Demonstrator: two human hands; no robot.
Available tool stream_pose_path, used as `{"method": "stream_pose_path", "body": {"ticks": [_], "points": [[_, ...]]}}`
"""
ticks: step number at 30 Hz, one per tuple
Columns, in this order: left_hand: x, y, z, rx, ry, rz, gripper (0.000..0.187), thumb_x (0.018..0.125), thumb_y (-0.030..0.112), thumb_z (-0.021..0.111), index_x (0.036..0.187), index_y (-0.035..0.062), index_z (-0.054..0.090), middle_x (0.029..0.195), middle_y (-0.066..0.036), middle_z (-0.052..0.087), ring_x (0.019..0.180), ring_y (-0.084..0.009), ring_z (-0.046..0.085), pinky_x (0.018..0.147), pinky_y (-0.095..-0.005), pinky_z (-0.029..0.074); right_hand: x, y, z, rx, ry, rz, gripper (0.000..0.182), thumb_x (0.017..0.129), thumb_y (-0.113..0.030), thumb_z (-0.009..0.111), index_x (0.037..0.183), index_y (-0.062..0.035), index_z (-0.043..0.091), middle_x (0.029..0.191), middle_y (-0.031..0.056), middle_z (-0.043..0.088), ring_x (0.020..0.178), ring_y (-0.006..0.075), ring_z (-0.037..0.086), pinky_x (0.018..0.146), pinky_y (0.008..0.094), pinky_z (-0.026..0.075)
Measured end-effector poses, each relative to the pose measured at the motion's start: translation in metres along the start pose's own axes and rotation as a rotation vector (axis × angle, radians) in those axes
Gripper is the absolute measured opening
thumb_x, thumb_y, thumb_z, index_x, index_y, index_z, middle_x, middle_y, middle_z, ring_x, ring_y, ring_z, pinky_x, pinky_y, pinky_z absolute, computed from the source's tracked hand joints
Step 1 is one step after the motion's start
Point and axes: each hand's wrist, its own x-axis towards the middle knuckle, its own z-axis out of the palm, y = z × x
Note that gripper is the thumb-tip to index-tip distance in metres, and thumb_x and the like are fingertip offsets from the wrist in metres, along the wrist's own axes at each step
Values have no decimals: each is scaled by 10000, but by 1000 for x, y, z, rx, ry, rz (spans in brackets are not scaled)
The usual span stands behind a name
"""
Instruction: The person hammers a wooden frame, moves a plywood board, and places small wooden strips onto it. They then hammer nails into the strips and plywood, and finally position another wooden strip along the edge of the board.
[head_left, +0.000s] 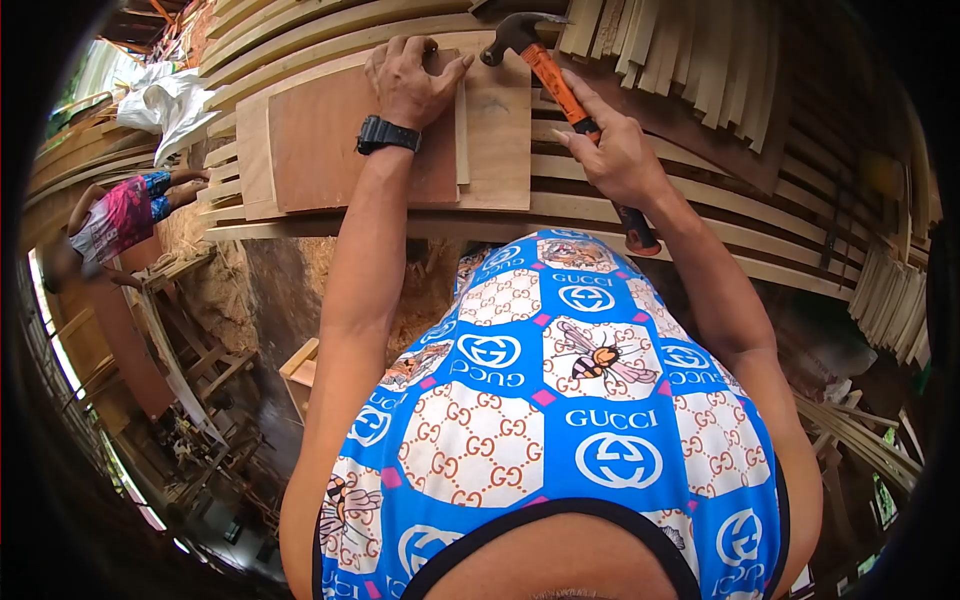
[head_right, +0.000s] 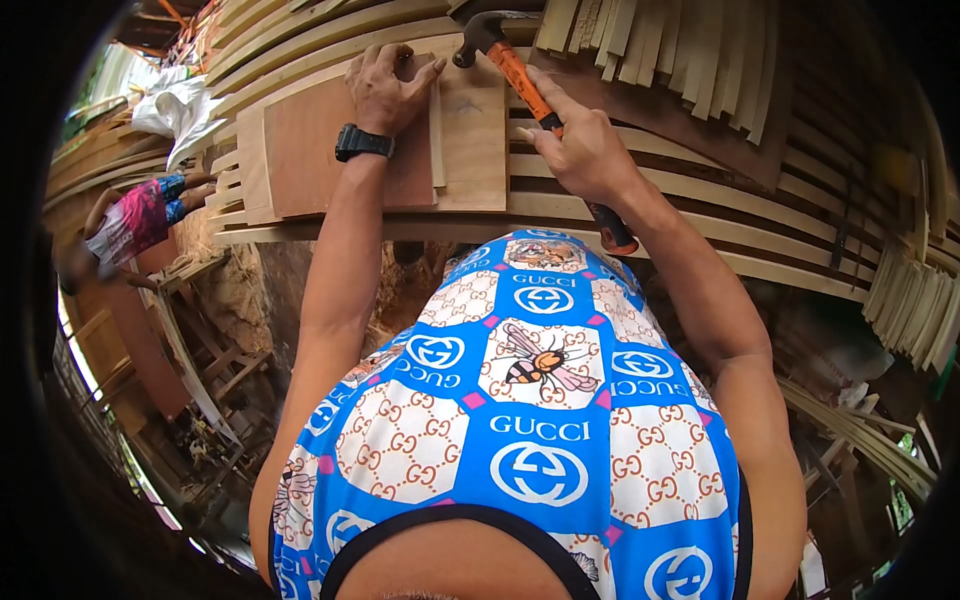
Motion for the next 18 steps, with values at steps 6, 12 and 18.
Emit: {"method": "stream_pose_path", "body": {"ticks": [6,12,18], "points": [[-1,5,-8,66,-32,18,582,751,585,803,1006,69,719,1063,-143,653,1091,-344,549,1047,-504,341,5,17,16,94,89,-100,759,961,-154,618,1639,-99,283,810,273,680,619,334,628,743,376,539],[1,6,-7,53,-44,3,555,757,565,800,991,69,711,1051,-146,650,1063,-344,549,1043,-503,341,5,15,16,69,81,-11,766,971,-173,610,1651,-138,259,730,253,625,585,348,602,718,389,536],[1,7,-7,42,-69,-47,511,752,523,805,990,82,709,1060,-139,658,1075,-341,555,1046,-500,341,9,21,14,116,52,47,781,969,-158,635,1662,-175,276,678,65,555,617,151,541,678,301,510]]}}
